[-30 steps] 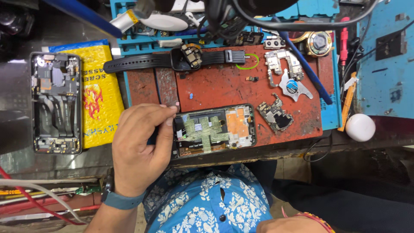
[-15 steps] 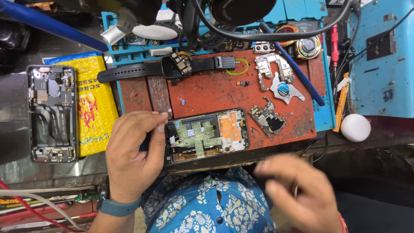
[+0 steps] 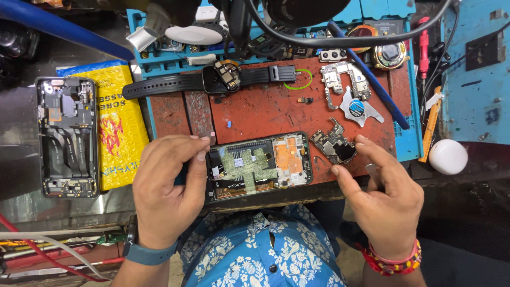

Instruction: The person repairs a mobile phone by using tweezers to carefully place and press internal electronic components, including small circuits and connectors, into the phone body.

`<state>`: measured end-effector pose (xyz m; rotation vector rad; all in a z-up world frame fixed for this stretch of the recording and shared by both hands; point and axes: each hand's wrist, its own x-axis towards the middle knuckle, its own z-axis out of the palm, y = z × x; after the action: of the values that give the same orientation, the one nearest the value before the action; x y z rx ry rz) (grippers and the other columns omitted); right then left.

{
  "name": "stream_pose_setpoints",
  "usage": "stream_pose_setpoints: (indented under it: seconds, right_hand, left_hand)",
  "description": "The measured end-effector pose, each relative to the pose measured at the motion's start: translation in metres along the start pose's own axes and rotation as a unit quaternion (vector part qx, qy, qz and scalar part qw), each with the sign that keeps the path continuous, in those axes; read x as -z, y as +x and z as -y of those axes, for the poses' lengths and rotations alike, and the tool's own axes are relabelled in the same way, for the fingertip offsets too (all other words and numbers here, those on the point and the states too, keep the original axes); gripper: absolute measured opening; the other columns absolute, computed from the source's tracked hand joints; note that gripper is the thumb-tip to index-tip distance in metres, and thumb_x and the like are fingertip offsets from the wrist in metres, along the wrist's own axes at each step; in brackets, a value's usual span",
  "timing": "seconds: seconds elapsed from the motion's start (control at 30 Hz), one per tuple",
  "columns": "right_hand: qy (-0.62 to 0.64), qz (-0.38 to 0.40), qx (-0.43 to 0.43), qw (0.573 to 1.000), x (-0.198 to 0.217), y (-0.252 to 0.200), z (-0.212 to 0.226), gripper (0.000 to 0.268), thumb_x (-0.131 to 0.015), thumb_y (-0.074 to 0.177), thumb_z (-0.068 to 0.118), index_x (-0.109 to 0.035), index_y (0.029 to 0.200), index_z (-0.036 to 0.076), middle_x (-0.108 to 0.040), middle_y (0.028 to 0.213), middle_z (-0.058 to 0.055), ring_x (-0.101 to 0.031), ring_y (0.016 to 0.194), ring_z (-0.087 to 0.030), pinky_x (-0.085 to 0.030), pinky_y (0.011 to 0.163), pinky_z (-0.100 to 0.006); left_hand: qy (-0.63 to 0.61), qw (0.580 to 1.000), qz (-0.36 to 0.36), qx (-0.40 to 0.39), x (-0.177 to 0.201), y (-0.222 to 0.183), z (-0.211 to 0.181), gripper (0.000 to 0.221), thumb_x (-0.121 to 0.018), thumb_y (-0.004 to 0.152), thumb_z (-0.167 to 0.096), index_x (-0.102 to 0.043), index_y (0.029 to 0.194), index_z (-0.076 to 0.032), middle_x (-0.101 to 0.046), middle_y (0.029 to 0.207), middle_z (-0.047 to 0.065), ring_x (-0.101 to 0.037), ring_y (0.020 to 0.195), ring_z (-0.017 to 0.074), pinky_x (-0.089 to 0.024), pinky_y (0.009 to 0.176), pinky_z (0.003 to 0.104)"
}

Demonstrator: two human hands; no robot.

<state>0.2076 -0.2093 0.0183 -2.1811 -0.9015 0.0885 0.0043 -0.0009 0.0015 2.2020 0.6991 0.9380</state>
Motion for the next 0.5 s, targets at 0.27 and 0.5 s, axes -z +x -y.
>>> stream_pose_setpoints:
  seconds: [0.27,0.5]
  right_hand:
    - [0.015,0.009,0.031,0.999,0.005,-0.001,-0.01,0.044,-0.086,0.078,0.003,-0.067,0.117,-0.003,-0.071,0.132,-0.013,-0.037,0.056,0.002,-0.033,0.051,-0.017]
    - [0.311,-0.074,-0.025,0.947,0.014,-0.022,-0.046,0.024,-0.059,0.112,0.018,-0.066,0.12,-0.004,-0.068,0.127,-0.025,-0.05,0.054,-0.004,-0.039,0.053,-0.019]
  left_hand:
    - [-0.007,1.0,0.002,0.004,0.001,-0.001,0.0,0.014,-0.07,0.096,0.003,-0.069,0.108,-0.002,-0.071,0.105,0.011,-0.07,0.105,0.0288,-0.053,0.097,0.038]
    - [-0.005,1.0,0.005,0.006,0.001,-0.003,0.0,0.013,-0.069,0.098,0.003,-0.069,0.11,-0.003,-0.072,0.107,0.01,-0.07,0.105,0.0279,-0.053,0.097,0.037]
